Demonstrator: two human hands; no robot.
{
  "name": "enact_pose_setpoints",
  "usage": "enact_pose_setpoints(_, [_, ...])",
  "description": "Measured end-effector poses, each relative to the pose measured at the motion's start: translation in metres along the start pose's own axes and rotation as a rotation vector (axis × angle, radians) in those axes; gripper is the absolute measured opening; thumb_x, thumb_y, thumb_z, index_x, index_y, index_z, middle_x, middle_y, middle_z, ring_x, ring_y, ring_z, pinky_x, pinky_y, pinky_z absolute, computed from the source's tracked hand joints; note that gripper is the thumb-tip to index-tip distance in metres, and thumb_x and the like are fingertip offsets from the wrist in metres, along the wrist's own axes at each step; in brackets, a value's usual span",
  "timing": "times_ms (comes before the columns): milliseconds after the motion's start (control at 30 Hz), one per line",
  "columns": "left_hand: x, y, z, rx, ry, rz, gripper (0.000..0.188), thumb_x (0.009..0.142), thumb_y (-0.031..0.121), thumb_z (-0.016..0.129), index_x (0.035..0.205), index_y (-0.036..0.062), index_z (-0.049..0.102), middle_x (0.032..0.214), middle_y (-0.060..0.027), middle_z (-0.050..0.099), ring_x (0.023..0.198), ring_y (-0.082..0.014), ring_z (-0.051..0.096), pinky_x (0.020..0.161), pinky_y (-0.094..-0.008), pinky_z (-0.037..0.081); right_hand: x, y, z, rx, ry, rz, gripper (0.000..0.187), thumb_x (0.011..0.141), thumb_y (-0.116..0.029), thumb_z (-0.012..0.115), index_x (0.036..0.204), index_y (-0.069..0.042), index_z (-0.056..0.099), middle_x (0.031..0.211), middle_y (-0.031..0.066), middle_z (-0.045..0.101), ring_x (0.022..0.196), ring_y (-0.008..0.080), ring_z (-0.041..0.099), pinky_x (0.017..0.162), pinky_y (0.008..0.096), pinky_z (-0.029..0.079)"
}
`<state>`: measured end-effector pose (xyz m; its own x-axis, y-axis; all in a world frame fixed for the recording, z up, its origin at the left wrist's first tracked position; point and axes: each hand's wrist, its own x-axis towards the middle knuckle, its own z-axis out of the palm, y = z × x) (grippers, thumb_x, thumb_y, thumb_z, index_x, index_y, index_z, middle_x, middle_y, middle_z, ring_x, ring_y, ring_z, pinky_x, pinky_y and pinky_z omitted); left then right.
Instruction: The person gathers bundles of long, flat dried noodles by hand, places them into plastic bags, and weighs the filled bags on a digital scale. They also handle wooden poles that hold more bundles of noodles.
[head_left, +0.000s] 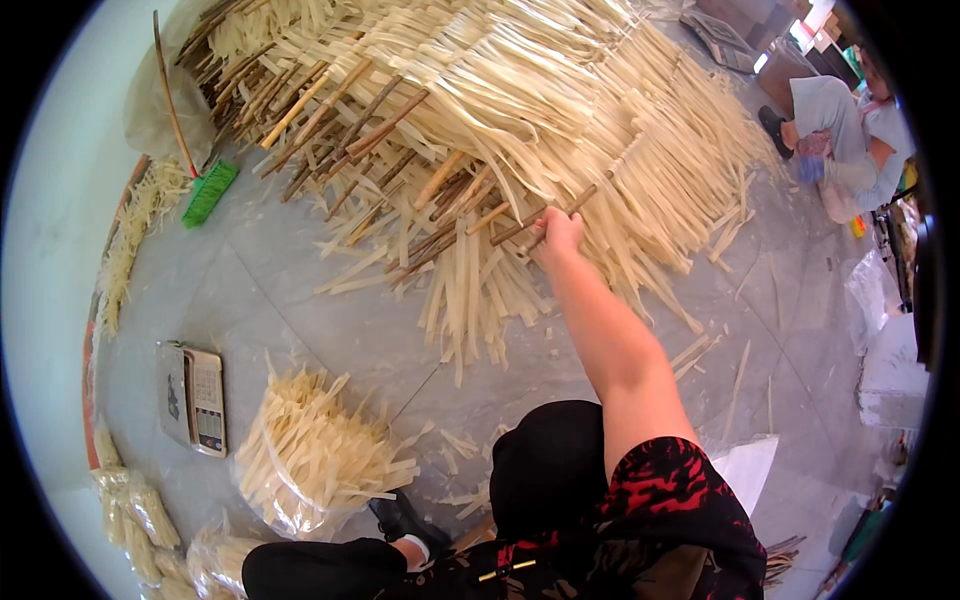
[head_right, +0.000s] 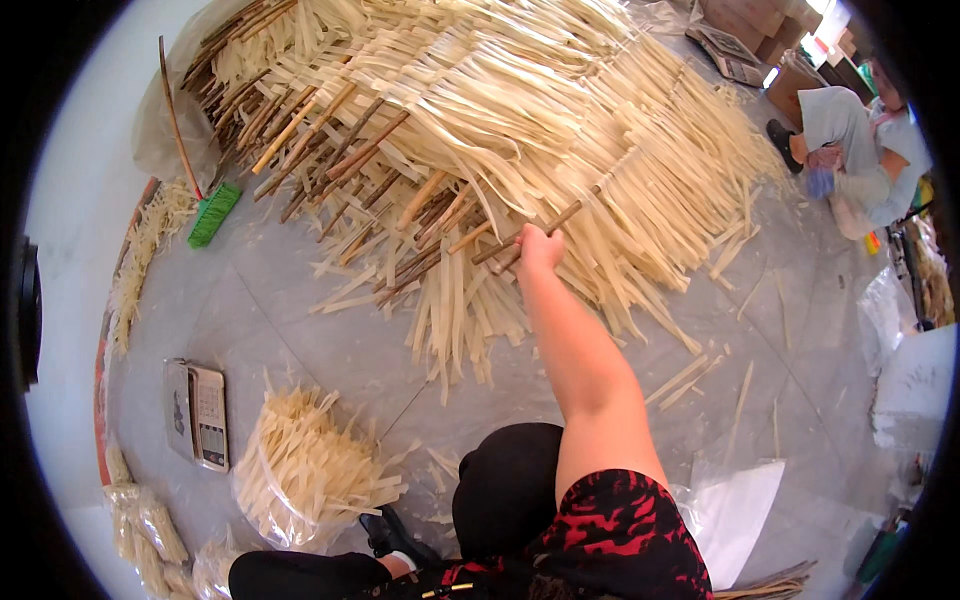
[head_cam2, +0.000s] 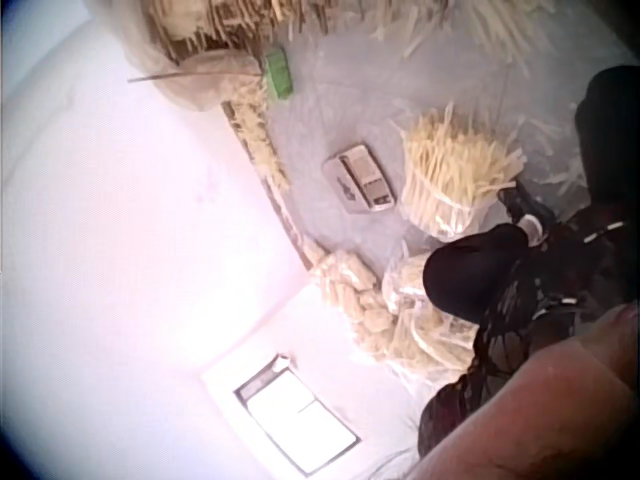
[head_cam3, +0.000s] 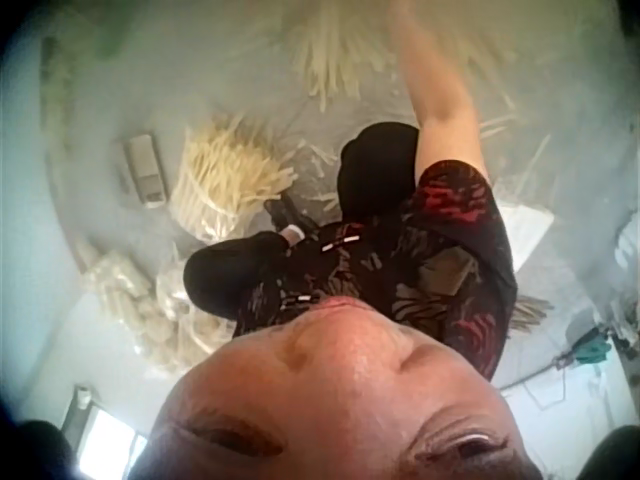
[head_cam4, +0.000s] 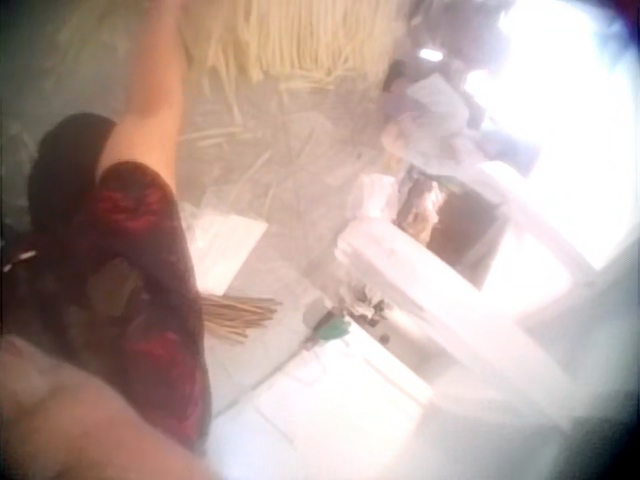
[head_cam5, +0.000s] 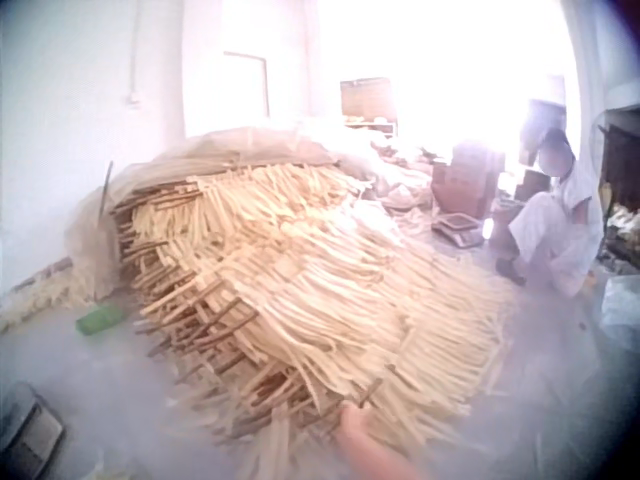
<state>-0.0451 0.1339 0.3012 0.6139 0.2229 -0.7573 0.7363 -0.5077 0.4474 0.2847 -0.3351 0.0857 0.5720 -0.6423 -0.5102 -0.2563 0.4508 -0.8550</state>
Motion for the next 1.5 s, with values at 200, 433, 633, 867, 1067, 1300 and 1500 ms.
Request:
enact_pose_setpoints(200, [-0.006, 0.011, -0.002, 0.033, -0.066, -0.045, 0.028, 0.09, 0.009, 0.056, 0.117, 0.0043, 0.059, 0.121, -0.018, 0.057, 0.108, -0.0267, 0.058, 0.092, -0.0346, 0.046, 0.004, -0.02, -0.009, 0.366, -0.119, -0.001, 0.011, 0.075, -0.003, 0.055, 0.083, 0.001, 0.048, 0.076, 0.0147, 0.057, 0.059, 0.0207, 0.056, 0.05, 0.0318, 0.048])
enact_pose_setpoints(433, [-0.056, 0.027, -0.032, 0.14, -0.26, -0.166, 0.027, 0.09, 0.008, 0.056, 0.116, 0.0038, 0.06, 0.119, -0.0179, 0.058, 0.107, -0.0264, 0.059, 0.091, -0.0344, 0.046, -0.031, -0.025, 0.005, 0.272, -0.703, 0.34, 0.006, 0.088, -0.006, 0.052, 0.091, -0.003, 0.048, 0.094, 0.0157, 0.066, 0.082, 0.0234, 0.068, 0.07, 0.0359, 0.058])
enact_pose_setpoints(633, [-0.062, 0.112, -0.024, 0.457, -0.246, 0.331, 0.025, 0.09, 0.011, 0.056, 0.112, 0.0021, 0.061, 0.117, -0.0179, 0.059, 0.108, -0.0278, 0.058, 0.091, -0.0359, 0.046, -0.097, 0.013, -0.076, 0.076, -0.92, 0.373, 0.012, 0.092, -0.012, 0.057, 0.096, -0.014, 0.046, 0.101, 0.0103, 0.066, 0.092, 0.0239, 0.067, 0.077, 0.0394, 0.056])
enact_pose_setpoints(867, [0.122, 0.236, 0.267, 0.626, -0.334, 0.592, 0.057, 0.086, 0.041, 0.06, 0.122, -0.0024, 0.053, 0.119, -0.0232, 0.059, 0.112, -0.0379, 0.056, 0.095, -0.0424, 0.044, -0.169, 0.075, -0.141, -0.159, -1.069, 0.48, 0.026, 0.09, -0.018, 0.063, 0.112, -0.011, 0.051, 0.1, 0.0074, 0.067, 0.091, 0.0185, 0.066, 0.074, 0.0358, 0.057])
enact_pose_setpoints(1067, [0.168, 0.213, 0.345, 0.308, 0.037, 0.525, 0.036, 0.083, 0.032, 0.06, 0.11, 0.0071, 0.058, 0.101, -0.0177, 0.067, 0.097, -0.0358, 0.063, 0.081, -0.0457, 0.048, -0.174, 0.054, -0.164, -0.611, -1.254, 0.446, 0.024, 0.089, -0.024, 0.064, 0.107, -0.009, 0.06, 0.096, 0.0086, 0.069, 0.083, 0.0172, 0.068, 0.072, 0.0294, 0.056])
enact_pose_setpoints(1300, [0.159, 0.132, 0.227, 0.241, 0.22, 0.735, 0.029, 0.078, 0.028, 0.061, 0.099, 0.0081, 0.065, 0.08, -0.0158, 0.066, 0.077, -0.0347, 0.064, 0.067, -0.042, 0.048, -0.125, 0.016, -0.211, -0.523, -0.791, -0.03, 0.019, 0.09, -0.022, 0.061, 0.097, -0.004, 0.063, 0.084, 0.0082, 0.068, 0.072, 0.0136, 0.066, 0.066, 0.0271, 0.054])
enact_pose_setpoints(1500, [0.099, 0.08, 0.089, 0.463, 0.291, 0.777, 0.027, 0.074, 0.019, 0.061, 0.099, 0.0113, 0.069, 0.071, -0.0143, 0.063, 0.061, -0.0285, 0.061, 0.059, -0.0363, 0.048, -0.071, -0.1, -0.277, -0.161, -0.211, -0.554, 0.02, 0.092, -0.022, 0.061, 0.101, -0.004, 0.061, 0.081, 0.0014, 0.062, 0.067, 0.0082, 0.054, 0.061, 0.0231, 0.045])
